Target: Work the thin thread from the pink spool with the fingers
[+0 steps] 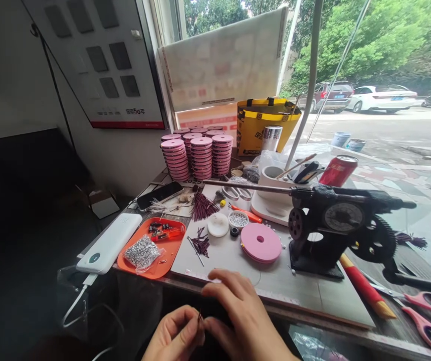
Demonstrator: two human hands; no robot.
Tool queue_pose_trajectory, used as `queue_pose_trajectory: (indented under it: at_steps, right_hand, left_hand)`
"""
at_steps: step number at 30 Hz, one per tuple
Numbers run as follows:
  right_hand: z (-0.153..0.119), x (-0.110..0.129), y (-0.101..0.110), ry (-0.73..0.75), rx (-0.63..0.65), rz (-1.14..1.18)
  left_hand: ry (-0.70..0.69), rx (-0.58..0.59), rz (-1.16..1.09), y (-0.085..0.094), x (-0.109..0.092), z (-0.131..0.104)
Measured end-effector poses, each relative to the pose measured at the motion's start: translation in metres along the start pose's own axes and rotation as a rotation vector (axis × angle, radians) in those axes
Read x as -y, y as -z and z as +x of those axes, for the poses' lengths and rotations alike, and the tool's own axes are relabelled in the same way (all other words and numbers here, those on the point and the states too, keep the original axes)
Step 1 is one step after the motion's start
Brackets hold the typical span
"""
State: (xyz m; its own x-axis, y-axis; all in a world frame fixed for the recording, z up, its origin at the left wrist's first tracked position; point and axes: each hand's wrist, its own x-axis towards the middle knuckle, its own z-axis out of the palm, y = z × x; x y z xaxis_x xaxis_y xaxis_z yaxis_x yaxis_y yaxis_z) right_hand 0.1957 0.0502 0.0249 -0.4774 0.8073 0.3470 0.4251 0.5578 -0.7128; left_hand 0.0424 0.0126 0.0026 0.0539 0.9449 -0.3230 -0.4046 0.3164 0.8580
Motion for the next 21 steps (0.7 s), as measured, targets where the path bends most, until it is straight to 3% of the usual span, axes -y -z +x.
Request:
queue_pose_trajectory:
  at_steps: [3, 7, 10, 17, 21]
  right_hand:
    - [-0.016, -0.001, -0.005, -0.135, -0.114, 0.121]
    - [-0.025, 0.001, -0.023, -0.455, -0.026, 0.589]
    - [-0.022, 0.004, -0.034, -0.625, -0.060, 0.881]
    - [-0.011, 0.018, -0.031, -0.601, -0.061, 0.989]
    - [-0.010, 0.017, -0.039, -0.649, -0.038, 1.165]
  left_hand:
    - [0.052, -0.024, -0.152, -0.002, 0.005, -0.002]
    - [0.074, -0.039, -0.222, -0.005, 0.008, -0.005]
    - [0.079, -0.037, -0.217, -0.007, 0.008, -0.008]
    - [0.037, -0.050, -0.148, -0.009, 0.006, -0.015]
    - [-0.018, -0.056, -0.116, -0.010, 0.006, -0.018]
